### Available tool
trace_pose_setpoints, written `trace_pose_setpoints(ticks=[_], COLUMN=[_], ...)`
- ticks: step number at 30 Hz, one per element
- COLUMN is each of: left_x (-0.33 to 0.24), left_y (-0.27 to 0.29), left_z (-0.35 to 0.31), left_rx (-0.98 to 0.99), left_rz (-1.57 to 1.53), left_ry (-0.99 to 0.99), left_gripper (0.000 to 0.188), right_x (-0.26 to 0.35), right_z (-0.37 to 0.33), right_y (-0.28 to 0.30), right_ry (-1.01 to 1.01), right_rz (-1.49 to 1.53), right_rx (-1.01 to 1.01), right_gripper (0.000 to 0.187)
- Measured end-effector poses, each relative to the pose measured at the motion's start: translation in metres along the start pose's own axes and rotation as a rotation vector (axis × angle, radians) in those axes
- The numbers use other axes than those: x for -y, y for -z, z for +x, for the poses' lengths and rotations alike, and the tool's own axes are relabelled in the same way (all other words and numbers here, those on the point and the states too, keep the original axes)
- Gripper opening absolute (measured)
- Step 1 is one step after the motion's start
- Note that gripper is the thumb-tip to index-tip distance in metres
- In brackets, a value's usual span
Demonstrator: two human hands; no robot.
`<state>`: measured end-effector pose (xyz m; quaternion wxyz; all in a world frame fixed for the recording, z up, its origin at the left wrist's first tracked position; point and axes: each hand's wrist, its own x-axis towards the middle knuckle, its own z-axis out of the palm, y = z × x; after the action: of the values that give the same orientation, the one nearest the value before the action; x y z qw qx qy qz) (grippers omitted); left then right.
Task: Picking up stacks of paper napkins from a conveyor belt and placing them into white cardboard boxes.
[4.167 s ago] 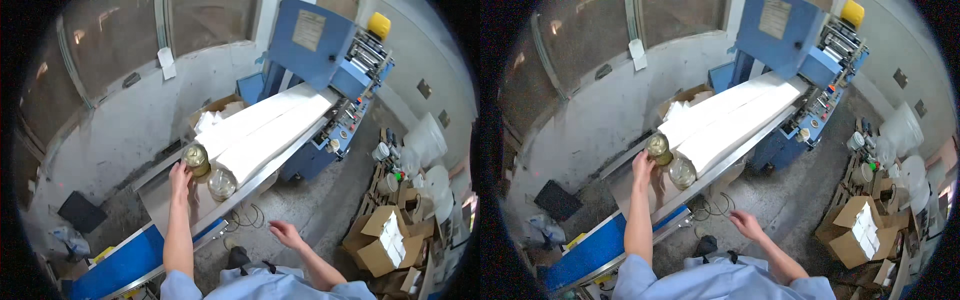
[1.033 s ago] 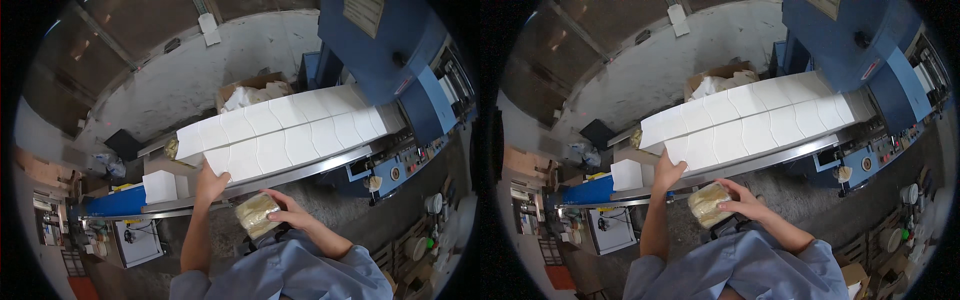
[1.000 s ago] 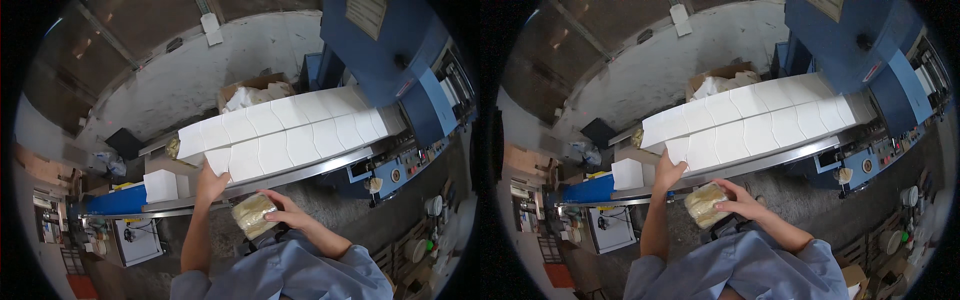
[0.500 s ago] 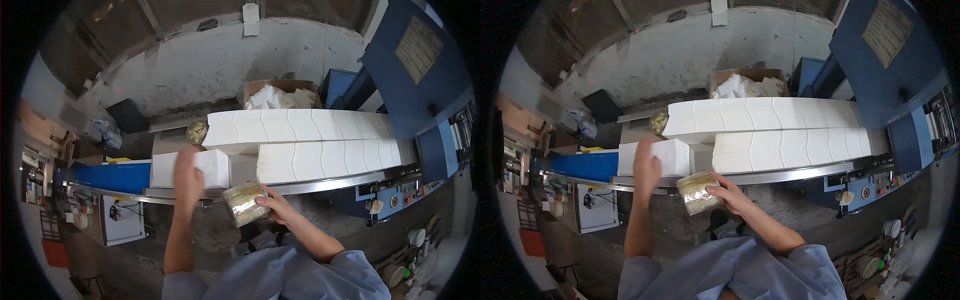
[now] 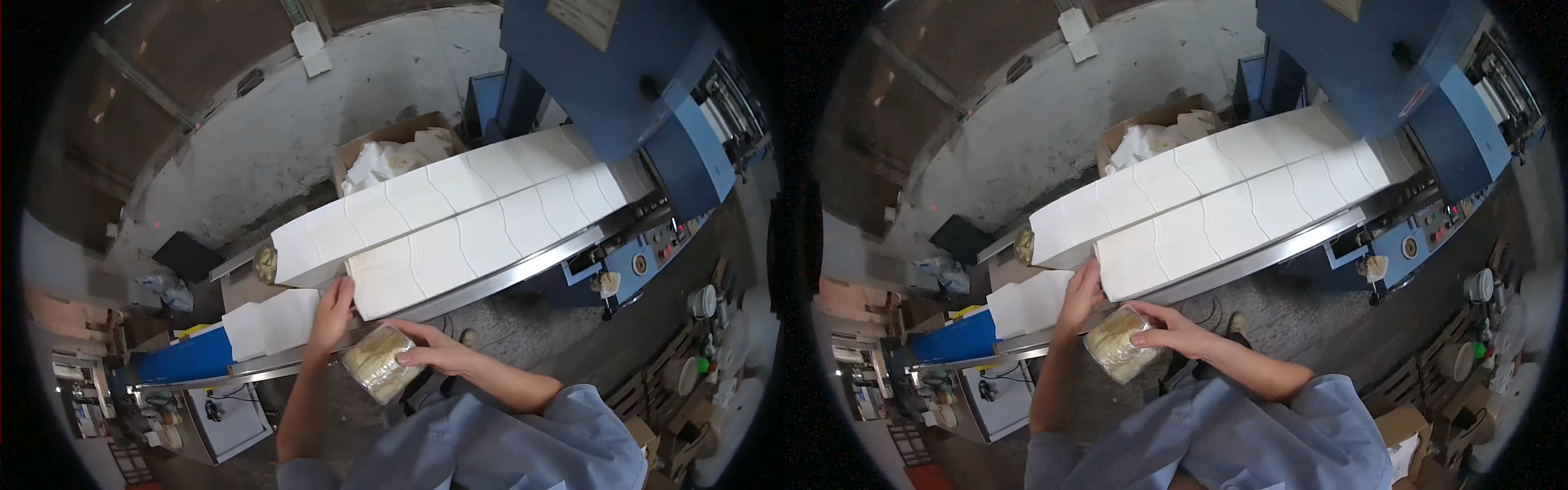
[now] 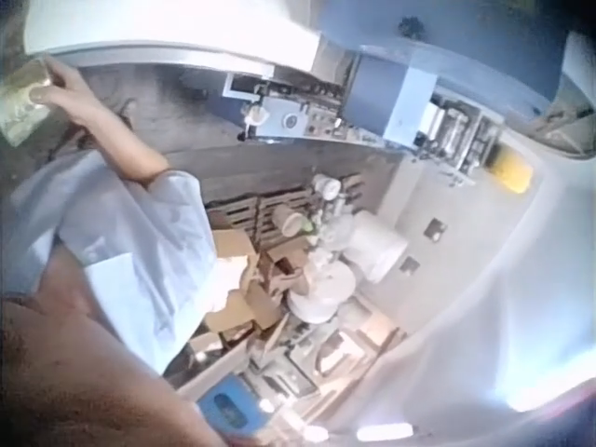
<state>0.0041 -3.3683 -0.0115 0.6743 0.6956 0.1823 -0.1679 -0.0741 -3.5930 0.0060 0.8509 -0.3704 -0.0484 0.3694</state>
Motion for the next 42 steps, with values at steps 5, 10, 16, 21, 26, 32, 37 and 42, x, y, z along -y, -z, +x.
trace_pose_setpoints(ticks=[5,10,16,21,26,32,37,42], left_x=[-0.042,-0.038,-0.037,0.002,0.017,-0.017,-0.047,-0.053], left_y=[-0.090,-0.099,-0.106,-0.043,0.051,0.026,-0.019,-0.019], left_z=[-0.012,-0.009,-0.006,0.012,0.003,-0.030,-0.040,-0.039], left_rx=[0.025,-0.060,-0.123,-0.061,0.058,-0.436,0.068,0.092], left_rz=[0.577,0.653,0.728,0.439,0.026,1.001,1.381,1.647], left_ry=[-0.336,-0.381,-0.330,-0.388,-0.145,-0.559,-0.960,-0.794], left_gripper=[0.079,0.084,0.078,0.068,0.074,0.069,0.029,0.026], right_x=[0.022,0.038,0.038,0.029,0.023,0.026,0.023,0.022], right_z=[-0.047,-0.068,-0.062,-0.030,-0.016,-0.014,-0.011,-0.012], right_y=[0.031,0.044,0.052,0.044,0.044,0.043,0.036,0.040], right_ry=[0.031,0.054,0.063,0.027,0.012,0.009,0.034,0.046], right_rz=[-0.035,-0.096,-0.096,-0.016,0.036,0.049,0.036,0.022], right_rx=[0.010,0.009,0.055,0.066,-0.010,-0.082,-0.104,-0.125], right_gripper=[0.076,0.075,0.076,0.081,0.082,0.084,0.085,0.085])
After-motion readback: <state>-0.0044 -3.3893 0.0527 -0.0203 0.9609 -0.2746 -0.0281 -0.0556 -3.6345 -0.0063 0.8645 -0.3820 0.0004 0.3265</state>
